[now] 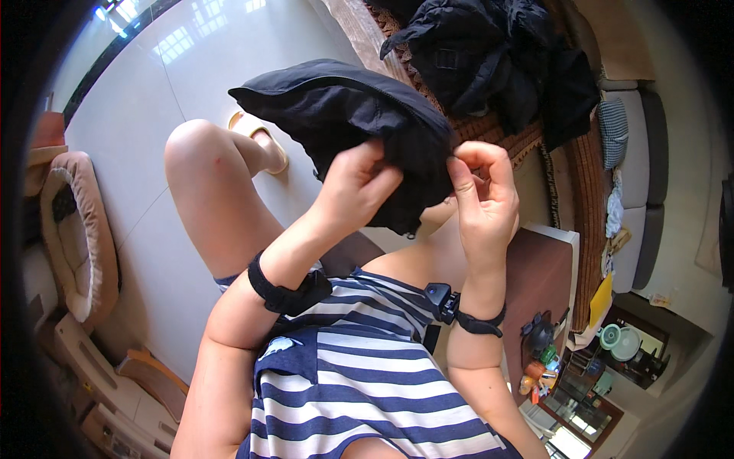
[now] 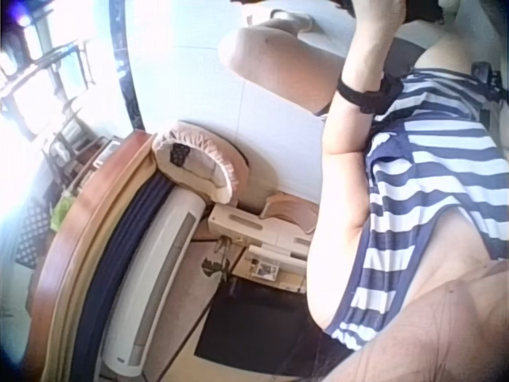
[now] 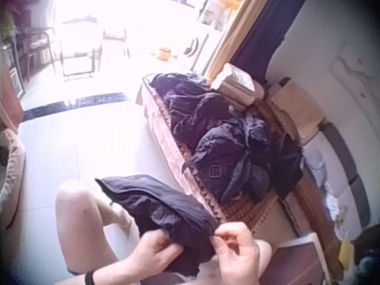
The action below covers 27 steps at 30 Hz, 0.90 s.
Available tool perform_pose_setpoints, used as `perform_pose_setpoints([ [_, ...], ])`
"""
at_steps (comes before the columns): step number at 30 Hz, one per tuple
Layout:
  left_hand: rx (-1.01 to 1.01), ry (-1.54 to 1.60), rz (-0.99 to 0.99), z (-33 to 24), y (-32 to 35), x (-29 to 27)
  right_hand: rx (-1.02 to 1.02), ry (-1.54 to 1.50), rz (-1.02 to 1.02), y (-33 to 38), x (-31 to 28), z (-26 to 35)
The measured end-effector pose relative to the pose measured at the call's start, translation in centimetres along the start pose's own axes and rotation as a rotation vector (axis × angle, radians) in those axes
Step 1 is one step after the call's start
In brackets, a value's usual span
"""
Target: The recorder is stuffing a black down jacket into its own storage pocket while sitting down.
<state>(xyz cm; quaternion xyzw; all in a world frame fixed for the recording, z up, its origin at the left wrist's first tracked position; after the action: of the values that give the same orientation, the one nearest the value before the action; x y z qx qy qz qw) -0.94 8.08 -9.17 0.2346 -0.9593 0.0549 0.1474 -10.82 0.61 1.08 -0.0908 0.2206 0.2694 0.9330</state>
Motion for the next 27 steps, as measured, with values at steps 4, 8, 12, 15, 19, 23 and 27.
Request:
perform_pose_setpoints([
  [4,0.168,0.123,-0.043,-3.3,-0.1,0.0,-0.193,0.101,0.087,0.2,1.8,2.0],
  [8,0.158,0.346,-0.047,-2.5,-0.3,-1.0,-0.227,0.185,0.161,0.4,2.5,1.6],
  [12,0.180,0.148,0.047,-3.1,-0.1,-0.2,-0.003,0.018,0.076,0.6,2.1,-0.9],
  [15,0.135,0.026,0.071,-3.6,0.5,0.6,-0.101,0.163,0.084,0.4,2.1,0.7],
  [19,0.263,-0.251,0.030,-4.5,-0.2,0.7,-0.226,0.282,0.107,0.5,2.6,1.4],
  [23,0.067,-0.369,-0.014,-2.0,-1.3,-0.2,-0.104,0.078,0.137,1.0,2.3,0.7],
  [27,0.014,0.276,0.125,-0.7,-1.7,1.4,-0.061,-0.084,0.018,-0.5,0.9,-0.6],
])
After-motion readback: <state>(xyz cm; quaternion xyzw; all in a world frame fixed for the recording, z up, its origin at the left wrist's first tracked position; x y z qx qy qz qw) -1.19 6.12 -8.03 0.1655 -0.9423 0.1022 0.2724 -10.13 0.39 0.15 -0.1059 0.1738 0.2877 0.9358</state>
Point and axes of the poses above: each hand's wrist, its own y-axis away from the middle knuckle, its own x-axis out of the palm, z = x × y, the point moved 10 cm from there along -y, towards the middle knuckle, and after that the axes turned 5 degrees about x, right-handed, at the moved point
